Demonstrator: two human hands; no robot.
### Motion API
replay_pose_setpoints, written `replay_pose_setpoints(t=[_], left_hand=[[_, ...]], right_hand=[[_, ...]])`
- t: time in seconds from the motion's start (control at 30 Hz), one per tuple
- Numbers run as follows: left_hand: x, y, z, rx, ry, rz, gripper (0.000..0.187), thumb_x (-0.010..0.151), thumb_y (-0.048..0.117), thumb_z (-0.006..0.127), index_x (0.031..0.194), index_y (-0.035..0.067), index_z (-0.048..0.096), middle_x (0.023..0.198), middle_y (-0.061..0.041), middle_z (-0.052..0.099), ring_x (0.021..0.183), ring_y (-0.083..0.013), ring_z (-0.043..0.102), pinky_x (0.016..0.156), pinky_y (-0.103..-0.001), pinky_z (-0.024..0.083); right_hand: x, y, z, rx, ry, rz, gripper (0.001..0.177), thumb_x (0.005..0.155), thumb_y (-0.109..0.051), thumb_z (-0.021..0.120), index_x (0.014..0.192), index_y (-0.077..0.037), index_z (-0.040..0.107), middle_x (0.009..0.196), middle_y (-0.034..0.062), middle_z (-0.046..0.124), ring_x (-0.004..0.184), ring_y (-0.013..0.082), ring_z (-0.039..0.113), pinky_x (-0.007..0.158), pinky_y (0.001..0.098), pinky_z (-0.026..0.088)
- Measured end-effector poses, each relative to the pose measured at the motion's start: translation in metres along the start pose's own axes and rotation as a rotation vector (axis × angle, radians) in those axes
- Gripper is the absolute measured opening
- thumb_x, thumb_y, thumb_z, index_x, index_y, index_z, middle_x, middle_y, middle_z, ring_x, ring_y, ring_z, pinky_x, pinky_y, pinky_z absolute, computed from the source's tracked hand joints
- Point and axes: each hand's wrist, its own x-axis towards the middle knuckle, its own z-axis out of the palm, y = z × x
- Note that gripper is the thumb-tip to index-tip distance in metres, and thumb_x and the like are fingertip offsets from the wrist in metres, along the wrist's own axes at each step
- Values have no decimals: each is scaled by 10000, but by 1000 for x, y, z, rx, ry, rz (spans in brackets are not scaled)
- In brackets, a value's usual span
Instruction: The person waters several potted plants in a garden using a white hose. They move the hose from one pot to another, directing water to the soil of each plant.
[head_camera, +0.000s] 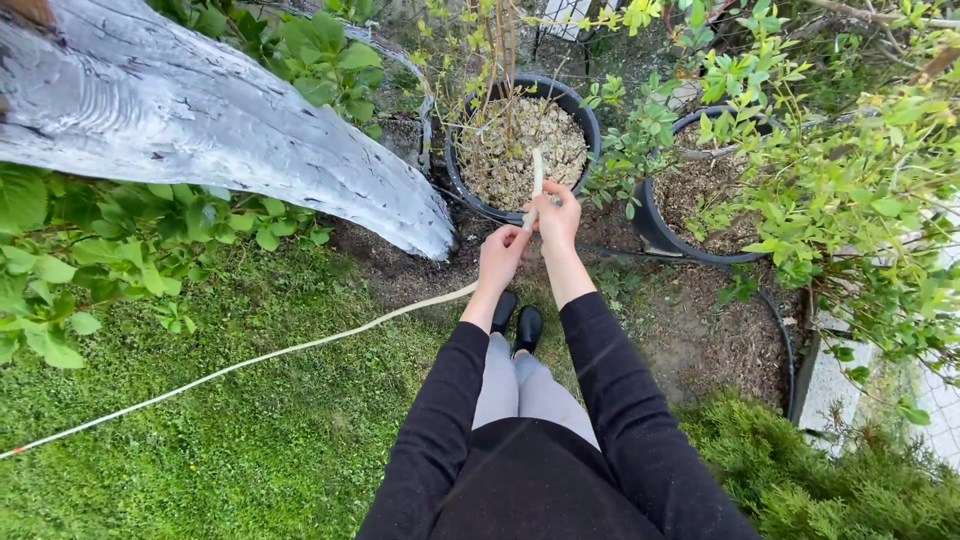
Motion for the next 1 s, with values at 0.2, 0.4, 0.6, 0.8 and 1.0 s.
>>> replay_pose_setpoints(t=[0.2,0.4,0.6,0.8,1.0], left_hand=[[-3,14,-16,146,60,75,300,1003,337,647,948,53,725,645,6,602,579,-69,504,532,-278,386],[8,-9,-24,141,156,90,337,1018,355,625,907,43,688,664,3,607,595,-77,515,539,-293,393],[20,-19,-39,94,182,57,354,1030,340,617,874,26,673,666,11,607,611,-75,508,550,-283,396],[19,-15,-41,74,116,91,311,1016,313,624,927,28,714,689,17,630,627,-54,505,556,-278,396],[15,12,-41,84,51,35,378,1023,345,612,904,26,776,665,0,638,599,-68,482,546,-282,344]], right_hand=[[-15,-25,19,40,-41,111,419,908,-5,593,1324,-43,627,895,128,770,642,165,707,510,262,518],[-6,24,22,66,-5,175,414,929,-63,675,1331,15,618,964,88,761,686,119,704,549,250,533],[-13,35,22,51,-47,274,379,935,-89,664,1302,5,662,972,101,791,659,84,674,537,216,491],[-10,38,30,73,-41,271,323,937,-93,684,1249,-11,694,907,63,752,653,95,668,530,221,492],[-4,40,30,70,-110,208,207,935,-60,656,1086,51,744,883,75,732,634,104,645,517,237,488]])
